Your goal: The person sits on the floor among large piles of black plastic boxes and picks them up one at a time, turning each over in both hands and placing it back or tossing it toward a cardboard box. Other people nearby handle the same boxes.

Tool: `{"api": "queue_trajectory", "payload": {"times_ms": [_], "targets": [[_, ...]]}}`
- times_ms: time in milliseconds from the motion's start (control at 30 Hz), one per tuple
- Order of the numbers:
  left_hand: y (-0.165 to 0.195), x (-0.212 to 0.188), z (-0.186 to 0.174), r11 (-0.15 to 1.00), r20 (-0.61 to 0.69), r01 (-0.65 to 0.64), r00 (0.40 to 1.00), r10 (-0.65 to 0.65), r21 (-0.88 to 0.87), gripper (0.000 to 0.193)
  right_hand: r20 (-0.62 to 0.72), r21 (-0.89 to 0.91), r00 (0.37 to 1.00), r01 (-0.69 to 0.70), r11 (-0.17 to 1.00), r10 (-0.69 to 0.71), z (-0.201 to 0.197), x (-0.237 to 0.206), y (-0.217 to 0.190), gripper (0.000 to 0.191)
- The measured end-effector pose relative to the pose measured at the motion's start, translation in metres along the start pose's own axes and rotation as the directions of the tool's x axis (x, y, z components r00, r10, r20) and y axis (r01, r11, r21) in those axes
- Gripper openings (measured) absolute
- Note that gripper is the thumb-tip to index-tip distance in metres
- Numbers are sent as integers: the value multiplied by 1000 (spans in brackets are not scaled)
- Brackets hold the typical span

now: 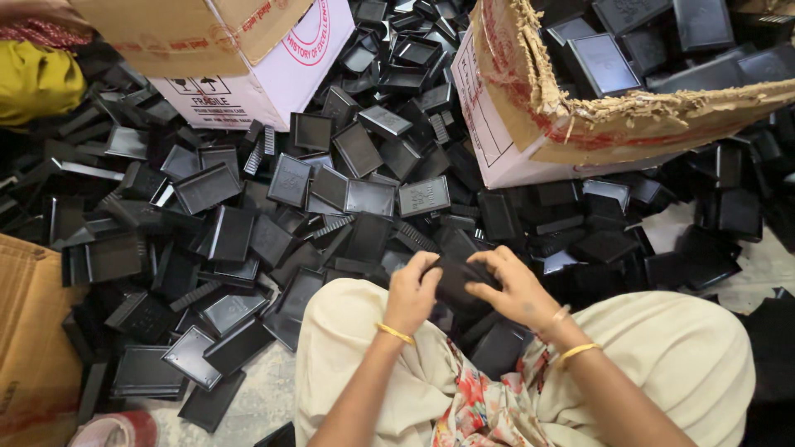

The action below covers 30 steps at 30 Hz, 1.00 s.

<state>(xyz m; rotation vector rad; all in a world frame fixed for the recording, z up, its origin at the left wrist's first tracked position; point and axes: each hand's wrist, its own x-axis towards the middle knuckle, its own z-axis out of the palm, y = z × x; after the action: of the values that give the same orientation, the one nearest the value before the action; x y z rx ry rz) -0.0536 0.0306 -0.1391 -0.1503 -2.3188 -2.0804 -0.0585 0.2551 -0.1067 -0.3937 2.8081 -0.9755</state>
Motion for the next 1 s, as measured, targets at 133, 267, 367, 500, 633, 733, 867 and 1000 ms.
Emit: {"api": "queue_trajectory", "payload": {"times_ms": [133,267,367,500,633,733,867,1000], "targets": [[20,-2,-8,938,202,85,979,-16,-337,23,347,839,921,-220,497,-178,-10,-15,-2,59],[27,1,2,935,97,-335,933,347,-115,17,474,871,846,-491,-11,-245,0,-34,-12,69],[32,10,9,942,0,-99,995,104,-322,16,271,896,856,-391,-210,-441,-3,-38,-24,84],[42,3,9,950,-161,-172,978,132,-263,36,169,985,866,-167,46,-471,-15,-40,-38,99],[54,-16,-2,944,-149,-322,939,309,-74,53,314,943,883,-249,219,-348,-9,-45,-40,105],[61,-30,-18,964,145,-96,980,134,-247,45,288,957,928,-289,29,-238,1,-48,-33,82],[59,-56,-31,957,478,-119,846,237,-263,62,205,974,972,-191,122,-114,7,-48,-31,59],[43,-74,-20,977,389,85,921,-2,-195,58,116,796,976,21,605,-185,5,-48,-40,59]]}}
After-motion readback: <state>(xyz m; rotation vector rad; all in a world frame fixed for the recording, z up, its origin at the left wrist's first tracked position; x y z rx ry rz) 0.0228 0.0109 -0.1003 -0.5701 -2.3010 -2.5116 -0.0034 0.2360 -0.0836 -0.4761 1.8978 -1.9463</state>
